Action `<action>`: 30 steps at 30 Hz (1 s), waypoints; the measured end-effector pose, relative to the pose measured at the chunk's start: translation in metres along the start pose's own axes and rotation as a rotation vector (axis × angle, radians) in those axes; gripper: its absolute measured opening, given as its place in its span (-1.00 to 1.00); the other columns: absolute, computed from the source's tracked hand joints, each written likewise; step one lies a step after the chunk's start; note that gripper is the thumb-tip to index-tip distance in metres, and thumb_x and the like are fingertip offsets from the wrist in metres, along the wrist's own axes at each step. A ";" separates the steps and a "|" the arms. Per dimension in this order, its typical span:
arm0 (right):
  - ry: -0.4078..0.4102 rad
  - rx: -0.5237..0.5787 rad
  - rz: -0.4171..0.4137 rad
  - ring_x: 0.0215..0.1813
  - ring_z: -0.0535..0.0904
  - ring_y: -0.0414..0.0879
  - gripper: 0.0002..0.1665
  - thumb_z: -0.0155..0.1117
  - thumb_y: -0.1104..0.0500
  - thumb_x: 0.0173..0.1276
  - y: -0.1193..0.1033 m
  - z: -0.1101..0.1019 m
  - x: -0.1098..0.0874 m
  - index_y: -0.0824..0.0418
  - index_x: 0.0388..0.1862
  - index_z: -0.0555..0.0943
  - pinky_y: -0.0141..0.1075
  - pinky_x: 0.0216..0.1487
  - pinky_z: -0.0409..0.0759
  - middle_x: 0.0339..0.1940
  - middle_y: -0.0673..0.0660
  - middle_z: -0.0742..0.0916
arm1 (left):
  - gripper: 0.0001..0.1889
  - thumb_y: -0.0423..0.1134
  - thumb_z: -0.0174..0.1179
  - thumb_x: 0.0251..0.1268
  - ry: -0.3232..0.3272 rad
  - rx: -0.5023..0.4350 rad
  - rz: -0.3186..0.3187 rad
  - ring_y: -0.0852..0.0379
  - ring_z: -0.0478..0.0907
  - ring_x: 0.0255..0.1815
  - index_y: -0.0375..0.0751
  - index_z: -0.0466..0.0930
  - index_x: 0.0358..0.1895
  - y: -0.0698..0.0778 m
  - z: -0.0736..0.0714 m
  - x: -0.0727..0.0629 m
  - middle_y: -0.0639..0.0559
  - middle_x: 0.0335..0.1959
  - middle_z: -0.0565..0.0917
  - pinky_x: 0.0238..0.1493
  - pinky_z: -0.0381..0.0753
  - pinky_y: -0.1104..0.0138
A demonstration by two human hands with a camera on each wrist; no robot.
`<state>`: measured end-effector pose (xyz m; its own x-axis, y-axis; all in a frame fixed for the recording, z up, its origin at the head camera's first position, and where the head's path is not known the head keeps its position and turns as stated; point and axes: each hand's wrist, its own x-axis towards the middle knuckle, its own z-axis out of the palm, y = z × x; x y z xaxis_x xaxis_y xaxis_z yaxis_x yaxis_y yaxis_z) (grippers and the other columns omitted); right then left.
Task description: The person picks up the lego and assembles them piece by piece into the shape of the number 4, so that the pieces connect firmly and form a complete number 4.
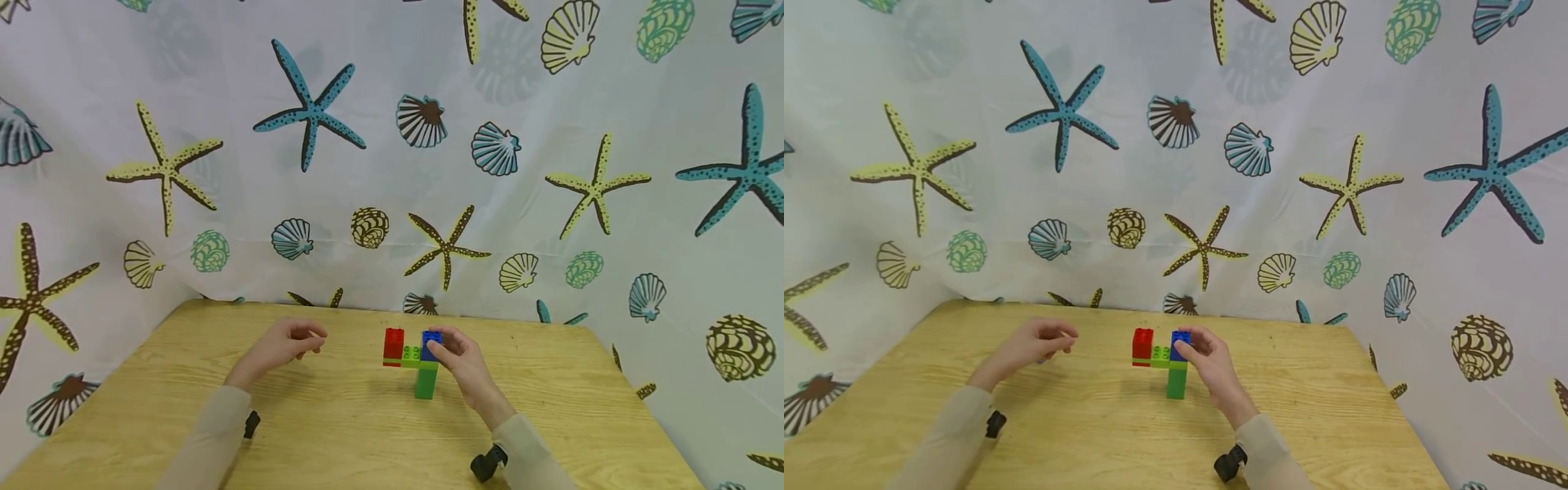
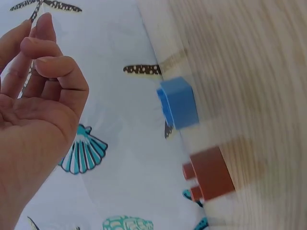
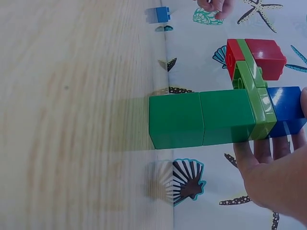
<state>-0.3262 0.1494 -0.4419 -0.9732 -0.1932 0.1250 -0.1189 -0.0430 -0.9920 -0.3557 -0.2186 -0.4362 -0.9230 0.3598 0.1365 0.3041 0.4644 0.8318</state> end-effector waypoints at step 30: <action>0.003 0.038 0.003 0.29 0.51 0.18 -0.55 0.29 0.15 0.39 0.002 0.000 0.004 0.18 0.25 0.55 -0.06 0.31 0.49 0.22 0.20 0.64 | -0.53 -0.22 0.24 0.35 0.104 0.048 -0.103 -0.28 0.38 0.27 -0.34 0.48 0.26 -0.045 -0.068 -0.045 -0.30 0.22 0.55 0.14 0.52 0.19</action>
<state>-0.3303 0.1484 -0.4435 -0.9742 -0.1900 0.1222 -0.1087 -0.0800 -0.9909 -0.3437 -0.3108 -0.4436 -0.9685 0.2239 0.1088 0.2152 0.5334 0.8180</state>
